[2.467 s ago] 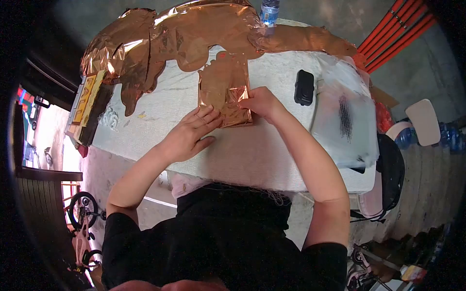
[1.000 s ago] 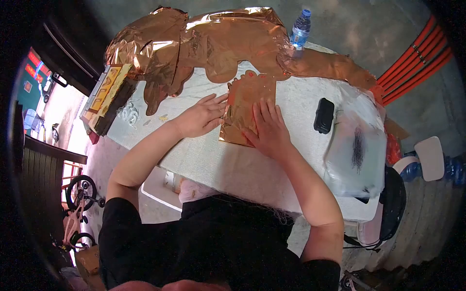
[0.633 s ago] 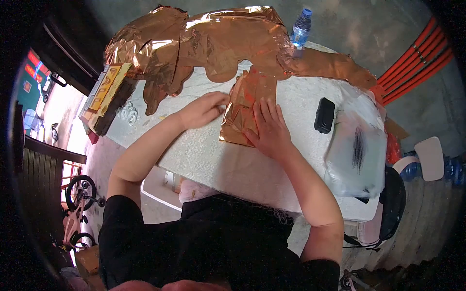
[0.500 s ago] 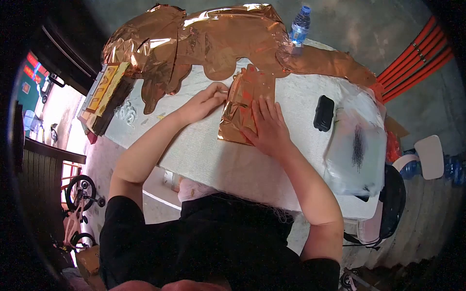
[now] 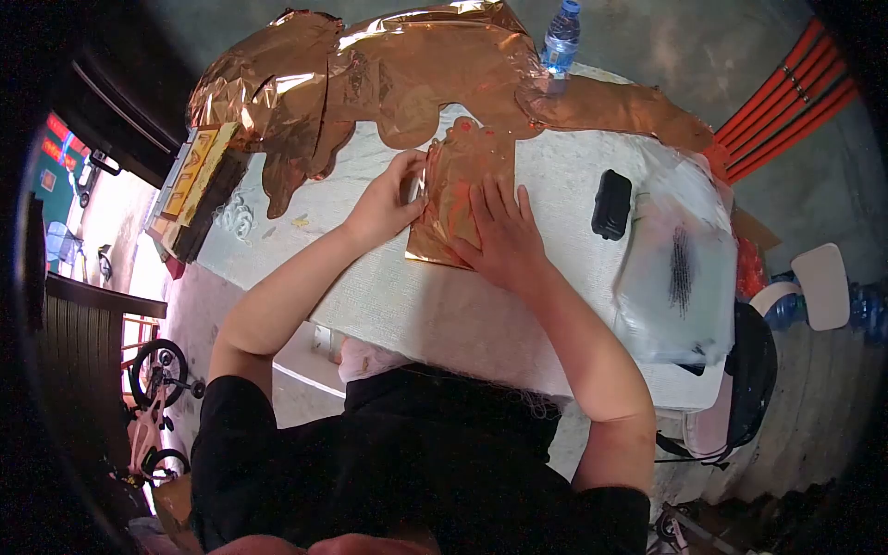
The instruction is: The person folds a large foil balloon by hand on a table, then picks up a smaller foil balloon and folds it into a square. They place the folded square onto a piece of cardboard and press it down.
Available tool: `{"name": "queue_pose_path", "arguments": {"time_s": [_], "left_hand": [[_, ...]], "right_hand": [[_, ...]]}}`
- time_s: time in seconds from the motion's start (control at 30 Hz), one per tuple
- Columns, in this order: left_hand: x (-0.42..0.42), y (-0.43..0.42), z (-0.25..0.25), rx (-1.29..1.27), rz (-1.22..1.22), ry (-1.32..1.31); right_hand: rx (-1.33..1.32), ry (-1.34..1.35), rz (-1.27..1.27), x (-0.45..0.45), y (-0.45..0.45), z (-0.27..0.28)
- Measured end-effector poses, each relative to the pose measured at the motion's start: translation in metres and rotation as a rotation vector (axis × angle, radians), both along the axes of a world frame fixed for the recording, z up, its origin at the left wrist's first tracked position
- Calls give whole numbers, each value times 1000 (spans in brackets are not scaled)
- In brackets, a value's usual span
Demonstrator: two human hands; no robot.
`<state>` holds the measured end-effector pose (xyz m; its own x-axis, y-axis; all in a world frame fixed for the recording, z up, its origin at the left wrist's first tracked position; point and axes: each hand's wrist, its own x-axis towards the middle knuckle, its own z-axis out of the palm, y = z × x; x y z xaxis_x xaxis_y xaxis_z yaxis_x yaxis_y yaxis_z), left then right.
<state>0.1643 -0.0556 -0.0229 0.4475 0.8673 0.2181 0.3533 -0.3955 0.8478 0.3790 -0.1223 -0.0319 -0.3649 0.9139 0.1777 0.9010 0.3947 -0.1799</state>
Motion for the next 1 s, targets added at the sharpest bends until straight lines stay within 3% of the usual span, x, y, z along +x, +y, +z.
{"name": "queue_pose_path", "arguments": {"time_s": [0.2,0.27,0.4,0.6,1.0], "left_hand": [[4,-2,-5,216,124,-19],[3,-2,-5,329,175,125],[0,-3,-1,398,100,275],[-1,-4,-6,412,238,373],[-9,12,-7,586,19,400]], "right_hand": [[20,-4,-4,-1,-3,2],[9,-20,-14,-2,-3,3],[11,-29,-32,-2,-3,1],[-25,-22,-33,-1,-3,2],[-28,-12,-33,-1,-4,3]]}}
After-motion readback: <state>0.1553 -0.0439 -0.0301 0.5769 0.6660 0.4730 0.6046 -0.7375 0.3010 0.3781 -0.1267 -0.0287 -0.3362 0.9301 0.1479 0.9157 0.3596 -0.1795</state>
